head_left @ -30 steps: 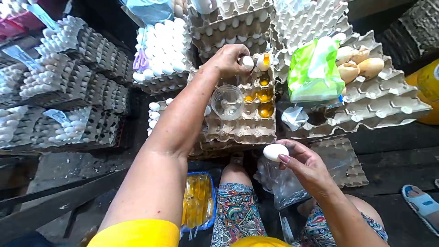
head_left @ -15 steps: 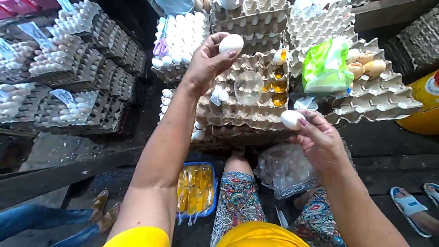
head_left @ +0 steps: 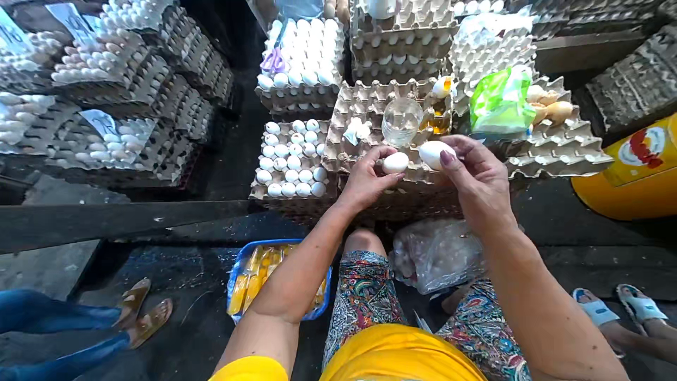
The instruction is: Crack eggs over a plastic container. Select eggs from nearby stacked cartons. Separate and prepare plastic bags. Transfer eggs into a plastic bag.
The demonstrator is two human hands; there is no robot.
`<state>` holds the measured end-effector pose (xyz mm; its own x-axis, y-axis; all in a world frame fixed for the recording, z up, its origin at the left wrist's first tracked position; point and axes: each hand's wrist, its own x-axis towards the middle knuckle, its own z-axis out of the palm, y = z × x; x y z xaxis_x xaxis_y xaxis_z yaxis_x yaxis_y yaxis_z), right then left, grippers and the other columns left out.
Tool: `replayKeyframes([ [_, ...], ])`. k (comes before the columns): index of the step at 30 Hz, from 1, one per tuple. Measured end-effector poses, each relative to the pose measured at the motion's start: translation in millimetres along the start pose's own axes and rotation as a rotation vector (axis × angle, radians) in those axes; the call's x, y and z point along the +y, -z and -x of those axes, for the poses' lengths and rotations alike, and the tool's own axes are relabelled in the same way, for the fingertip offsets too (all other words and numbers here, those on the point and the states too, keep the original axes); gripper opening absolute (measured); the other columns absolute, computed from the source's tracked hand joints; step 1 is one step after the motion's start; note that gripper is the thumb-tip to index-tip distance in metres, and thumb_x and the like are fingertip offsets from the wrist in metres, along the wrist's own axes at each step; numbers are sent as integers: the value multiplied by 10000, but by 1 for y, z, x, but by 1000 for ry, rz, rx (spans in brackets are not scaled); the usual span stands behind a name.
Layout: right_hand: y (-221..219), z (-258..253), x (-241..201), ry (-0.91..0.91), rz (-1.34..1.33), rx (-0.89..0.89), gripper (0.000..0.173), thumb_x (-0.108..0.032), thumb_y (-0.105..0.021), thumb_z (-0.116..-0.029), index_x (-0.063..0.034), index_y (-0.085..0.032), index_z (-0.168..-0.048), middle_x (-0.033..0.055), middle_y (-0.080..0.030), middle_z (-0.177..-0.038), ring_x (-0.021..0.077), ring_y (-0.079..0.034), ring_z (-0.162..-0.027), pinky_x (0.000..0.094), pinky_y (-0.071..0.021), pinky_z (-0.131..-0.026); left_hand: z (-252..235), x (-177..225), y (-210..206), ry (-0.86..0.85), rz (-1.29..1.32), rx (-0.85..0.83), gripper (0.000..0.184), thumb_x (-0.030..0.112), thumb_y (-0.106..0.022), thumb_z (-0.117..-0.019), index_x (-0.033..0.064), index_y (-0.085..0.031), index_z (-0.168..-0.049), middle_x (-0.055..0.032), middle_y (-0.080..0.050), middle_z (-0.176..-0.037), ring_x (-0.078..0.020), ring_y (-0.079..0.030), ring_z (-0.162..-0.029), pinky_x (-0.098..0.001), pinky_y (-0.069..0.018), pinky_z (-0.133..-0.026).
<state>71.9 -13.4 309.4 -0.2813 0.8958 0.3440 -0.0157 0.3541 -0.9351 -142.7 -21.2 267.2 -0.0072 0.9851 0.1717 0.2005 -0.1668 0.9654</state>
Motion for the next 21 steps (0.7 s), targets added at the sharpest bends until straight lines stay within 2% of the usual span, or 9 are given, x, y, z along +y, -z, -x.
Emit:
replayKeyframes([
  [1,-3,-1,-5,57,57,32,328,-210,-593,-1049,-86,-601,-1353,27,-669,-1191,76,-684,-898,255,-607,-758,-1,-1,-2,-8,-9,3,520,31,-809,-848,3,-583,-1316,-148,-645,-1279,-188,-713,-1022,-365,-619,-898],
  [4,-14,-5,-3,210,233,111,350,-215,-600,-1050,-61,-596,-1364,106,-627,-1219,101,-672,-845,262,-606,-713,-3,4,-6,-1,-29,6,522,36,-812,-849,6,-586,-1317,-152,-645,-1284,-190,-720,-997,-370,-622,-887],
  [6,-21,-7,8,236,362,48,350,-182,-615,-1037,-32,-601,-1353,171,-630,-1227,160,-673,-834,298,-595,-693,-4,10,-8,23,-57,11,534,55,-815,-853,26,-584,-1335,-141,-638,-1307,-190,-723,-972,-377,-624,-876],
  [7,-22,-8,13,210,401,9,349,-181,-626,-1030,-40,-619,-1349,180,-643,-1241,184,-691,-875,322,-602,-721,-5,13,-9,28,-74,17,531,49,-805,-853,31,-588,-1337,-141,-647,-1303,-194,-725,-964,-391,-622,-873],
  [10,-21,-8,13,121,346,13,360,-220,-610,-1044,-70,-614,-1371,152,-659,-1221,165,-692,-870,330,-601,-755,-6,11,-7,0,-82,-1,539,62,-805,-860,13,-578,-1347,-156,-631,-1323,-199,-720,-1000,-389,-616,-897],
  [13,-19,-7,8,129,323,68,362,-245,-589,-1057,-78,-600,-1378,145,-644,-1218,138,-690,-828,298,-608,-711,-5,6,-5,-15,-66,-21,545,75,-819,-858,5,-578,-1342,-154,-618,-1347,-199,-712,-1038,-374,-613,-911],
  [16,-20,-9,16,132,419,-25,342,-210,-615,-1041,-66,-628,-1350,168,-657,-1218,181,-691,-879,333,-593,-749,-6,7,-6,9,-89,-11,515,27,-792,-849,22,-592,-1324,-147,-642,-1308,-205,-716,-1016,-397,-617,-886],
  [19,-14,-19,25,20,283,-20,339,-231,-608,-1037,-63,-647,-1329,113,-697,-1168,156,-708,-903,340,-615,-778,-7,5,-4,31,-69,-21,527,38,-795,-857,30,-585,-1341,-140,-638,-1319,-196,-706,-1046,-392,-609,-910],
  [21,-8,-28,28,-62,242,38,354,-273,-597,-1044,-61,-629,-1325,84,-713,-1104,141,-717,-864,339,-627,-735,-8,1,0,30,-27,-27,532,52,-804,-861,22,-578,-1342,-148,-632,-1320,-199,-708,-1037,-389,-612,-907],
])
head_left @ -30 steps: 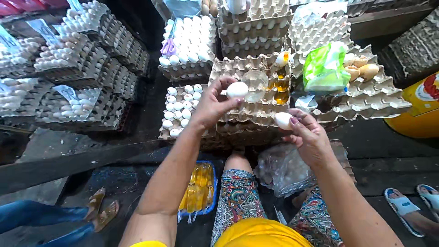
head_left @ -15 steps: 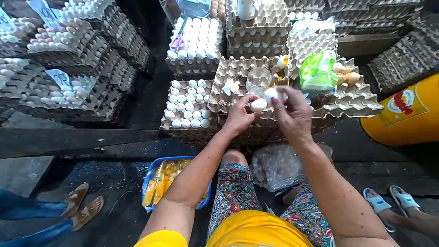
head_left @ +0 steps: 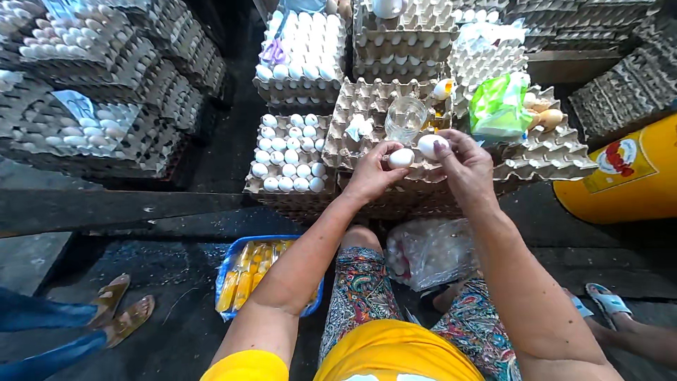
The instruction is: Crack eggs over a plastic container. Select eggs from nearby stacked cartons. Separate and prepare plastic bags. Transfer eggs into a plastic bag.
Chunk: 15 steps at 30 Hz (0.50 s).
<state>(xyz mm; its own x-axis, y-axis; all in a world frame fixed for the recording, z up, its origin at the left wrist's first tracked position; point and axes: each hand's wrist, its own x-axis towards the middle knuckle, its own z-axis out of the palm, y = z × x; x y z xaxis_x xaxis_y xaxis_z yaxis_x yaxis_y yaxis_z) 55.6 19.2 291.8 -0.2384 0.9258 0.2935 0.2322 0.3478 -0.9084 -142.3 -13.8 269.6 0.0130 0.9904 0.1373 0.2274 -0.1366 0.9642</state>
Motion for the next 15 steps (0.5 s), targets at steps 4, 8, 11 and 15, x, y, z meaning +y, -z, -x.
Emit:
replayKeyframes([
  [4,-2,-18,20,24,418,-21,397,-244,-664,-998,17,-604,-1291,215,-687,-1103,331,-691,-902,535,-558,-823,0,-2,9,9,80,-6,543,21,-816,-841,2,-572,-1326,-171,-604,-1317,-197,-713,-997,-363,-626,-869],
  [8,-17,-29,43,109,686,-134,377,-176,-694,-970,36,-627,-1275,275,-654,-1226,459,-662,-1096,618,-521,-932,3,6,16,43,95,-27,571,-3,-822,-821,15,-570,-1333,-161,-612,-1287,-186,-706,-993,-341,-620,-849],
  [11,-21,-32,39,82,690,-224,421,-145,-689,-969,9,-606,-1353,268,-616,-1325,462,-644,-1148,629,-514,-962,2,11,22,33,79,-34,557,11,-825,-824,18,-595,-1331,-155,-613,-1319,-192,-700,-1046,-357,-619,-879],
  [15,3,-33,16,21,604,-198,406,-279,-610,-1035,-2,-637,-1330,240,-627,-1330,411,-639,-1181,616,-486,-1016,-5,24,33,-10,69,-22,544,11,-807,-843,3,-593,-1343,-150,-628,-1314,-184,-711,-1008,-352,-624,-866],
])
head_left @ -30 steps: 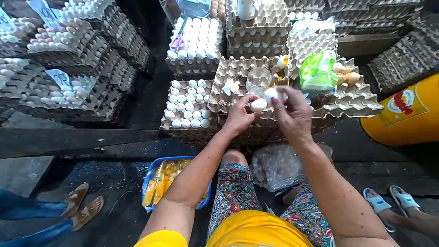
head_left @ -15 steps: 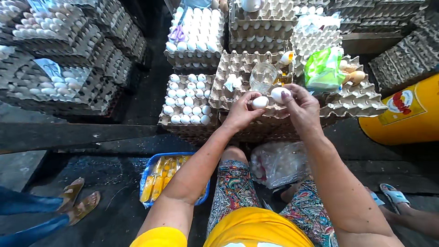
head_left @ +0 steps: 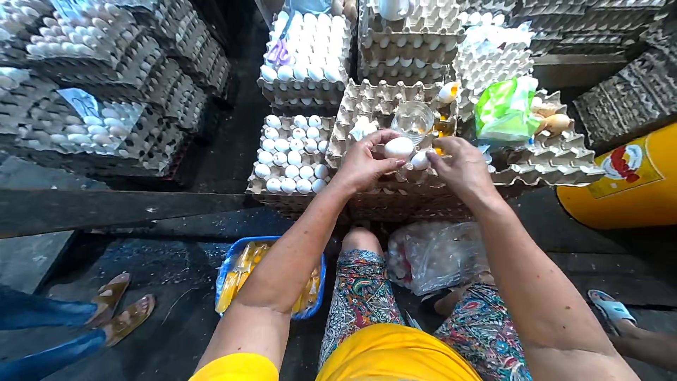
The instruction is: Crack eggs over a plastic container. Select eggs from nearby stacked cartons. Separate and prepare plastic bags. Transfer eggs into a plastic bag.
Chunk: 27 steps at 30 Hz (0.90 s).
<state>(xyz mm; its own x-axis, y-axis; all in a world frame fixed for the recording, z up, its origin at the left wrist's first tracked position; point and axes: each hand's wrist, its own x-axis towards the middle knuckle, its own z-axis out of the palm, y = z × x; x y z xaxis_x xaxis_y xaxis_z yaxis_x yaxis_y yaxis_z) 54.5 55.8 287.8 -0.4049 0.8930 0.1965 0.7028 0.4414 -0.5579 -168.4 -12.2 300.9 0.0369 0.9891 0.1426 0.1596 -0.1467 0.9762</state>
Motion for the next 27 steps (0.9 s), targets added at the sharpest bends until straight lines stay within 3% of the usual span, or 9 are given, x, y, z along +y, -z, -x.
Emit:
replayKeyframes([
  [2,20,2,-8,-13,-160,61,391,-291,-606,-1032,-23,-655,-1312,199,-687,-1218,313,-695,-1042,534,-544,-933,-9,12,5,-38,-31,11,546,6,-798,-851,-7,-581,-1352,-160,-624,-1305,-194,-706,-1026,-357,-624,-869],
  [4,37,-3,-20,-1,-379,21,392,-313,-613,-1030,-58,-625,-1328,98,-708,-1140,162,-710,-875,393,-609,-777,-20,28,7,-76,-88,5,551,2,-793,-853,-15,-574,-1358,-168,-622,-1298,-194,-700,-1046,-351,-619,-882],
  [8,58,-28,-44,16,-654,-170,390,-217,-634,-1013,-79,-591,-1376,41,-723,-1121,117,-722,-882,305,-621,-735,-46,55,6,-127,-216,-85,523,-1,-791,-853,14,-589,-1335,-146,-629,-1300,-184,-687,-1098,-345,-601,-928],
  [10,60,-42,-47,-7,-708,-214,310,-159,-635,-1007,-76,-631,-1306,37,-735,-1045,123,-726,-842,305,-625,-702,-57,61,4,-148,-267,-127,524,-22,-773,-855,10,-588,-1344,-150,-632,-1289,-185,-679,-1104,-344,-593,-926],
  [15,62,-57,-44,-56,-776,-234,220,-102,-612,-1008,-31,-671,-1208,38,-732,-995,116,-727,-819,285,-627,-745,-70,64,9,-77,-276,-200,537,-32,-769,-861,10,-573,-1359,-168,-610,-1307,-189,-674,-1114,-331,-588,-932],
  [19,61,-61,-38,-71,-795,-232,163,-93,-609,-1007,-27,-687,-1134,27,-730,-936,114,-728,-796,286,-631,-760,-73,68,11,-25,-289,-250,470,68,-743,-927,23,-589,-1369,-134,-641,-1297,-146,-673,-1112,-304,-570,-954],
  [23,56,-65,-35,-45,-765,-222,162,-84,-617,-997,-22,-697,-1124,32,-735,-939,112,-729,-791,287,-632,-755,-78,68,11,29,-312,-246,374,127,-636,-1013,9,-581,-1364,-123,-672,-1200,-121,-687,-952,-284,-578,-849],
  [27,52,-71,-34,-31,-706,-211,172,-102,-629,-997,-17,-702,-1128,42,-738,-953,110,-733,-796,287,-636,-754,-86,64,14,19,-380,-224,313,133,-666,-991,2,-637,-1273,-88,-702,-1089,-96,-686,-880,-275,-584,-811],
])
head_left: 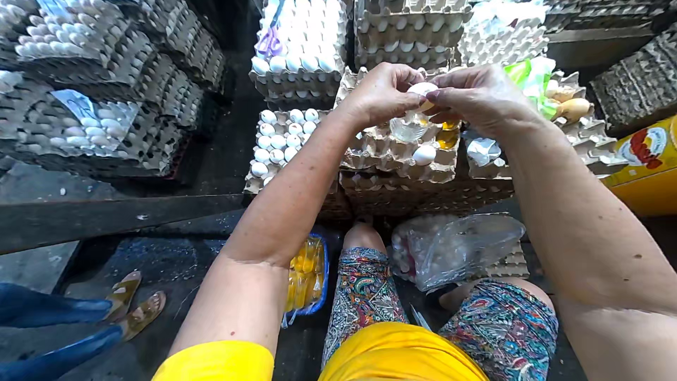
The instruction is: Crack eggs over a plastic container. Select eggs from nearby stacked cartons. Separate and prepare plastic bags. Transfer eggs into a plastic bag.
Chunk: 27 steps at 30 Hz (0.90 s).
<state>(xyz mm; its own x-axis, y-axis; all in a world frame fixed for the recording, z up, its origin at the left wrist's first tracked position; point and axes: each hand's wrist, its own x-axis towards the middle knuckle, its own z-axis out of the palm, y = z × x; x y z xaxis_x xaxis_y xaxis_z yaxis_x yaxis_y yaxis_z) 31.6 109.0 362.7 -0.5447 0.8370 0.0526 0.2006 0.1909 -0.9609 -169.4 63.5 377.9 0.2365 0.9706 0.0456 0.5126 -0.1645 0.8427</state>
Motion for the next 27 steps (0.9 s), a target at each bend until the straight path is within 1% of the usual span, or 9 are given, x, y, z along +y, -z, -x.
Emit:
replayKeyframes([
  [5,-3,-7,7,40,63,5,168,-116,-656,-971,-35,-725,-1101,36,-751,-963,112,-745,-813,308,-647,-745,-9,-9,1,-34,-117,32,254,198,-681,-981,36,-704,-1176,-50,-718,-1035,-68,-676,-850,-279,-569,-803],
  [9,-3,-11,12,42,128,5,200,-151,-659,-981,-57,-725,-1144,27,-751,-982,96,-738,-828,303,-641,-727,-12,-12,0,-57,-198,51,246,207,-694,-969,58,-723,-1162,-34,-734,-1034,-60,-683,-906,-289,-559,-867],
  [12,-1,-15,20,120,272,12,206,-201,-672,-966,-90,-737,-1126,-3,-742,-932,47,-701,-773,279,-608,-706,-12,-16,-4,-80,-248,86,255,214,-708,-948,72,-730,-1159,-27,-741,-1016,-69,-691,-887,-306,-565,-862],
  [13,-1,-16,23,158,314,22,207,-212,-682,-960,-97,-743,-1121,-12,-742,-934,30,-681,-773,270,-581,-727,-12,-17,-7,-98,-263,105,265,206,-712,-939,68,-730,-1164,-35,-742,-1015,-79,-693,-886,-312,-567,-862],
  [14,-1,-16,24,183,342,28,221,-214,-689,-958,-99,-741,-1140,-11,-749,-964,23,-687,-804,264,-581,-765,-12,-18,-10,-118,-282,126,275,190,-710,-930,62,-728,-1172,-44,-743,-1020,-88,-696,-894,-315,-567,-866],
  [16,-3,-16,27,207,367,47,242,-197,-690,-956,-86,-726,-1169,6,-748,-1002,34,-696,-835,267,-587,-794,-11,-22,-18,-153,-335,178,291,160,-687,-920,52,-721,-1188,-69,-748,-1048,-124,-708,-931,-343,-567,-889],
  [20,-10,-13,33,231,406,100,286,-167,-665,-954,-51,-688,-1215,62,-733,-1028,81,-700,-804,298,-599,-776,-4,-22,-35,-195,-468,283,330,127,-650,-934,3,-690,-1237,-147,-727,-1116,-240,-706,-987,-408,-559,-910],
  [23,-13,-11,38,258,452,135,330,-187,-648,-961,-46,-680,-1257,95,-732,-1070,103,-699,-833,312,-585,-802,-2,-24,-46,-223,-516,348,341,82,-625,-916,-26,-679,-1235,-178,-712,-1135,-288,-703,-1020,-445,-560,-910],
  [27,-16,-9,39,300,491,161,323,-172,-631,-964,-37,-693,-1250,114,-733,-1062,122,-696,-825,323,-580,-796,2,-20,-52,-169,-539,351,400,72,-615,-925,-23,-646,-1312,-197,-687,-1234,-320,-690,-1108,-481,-549,-957],
])
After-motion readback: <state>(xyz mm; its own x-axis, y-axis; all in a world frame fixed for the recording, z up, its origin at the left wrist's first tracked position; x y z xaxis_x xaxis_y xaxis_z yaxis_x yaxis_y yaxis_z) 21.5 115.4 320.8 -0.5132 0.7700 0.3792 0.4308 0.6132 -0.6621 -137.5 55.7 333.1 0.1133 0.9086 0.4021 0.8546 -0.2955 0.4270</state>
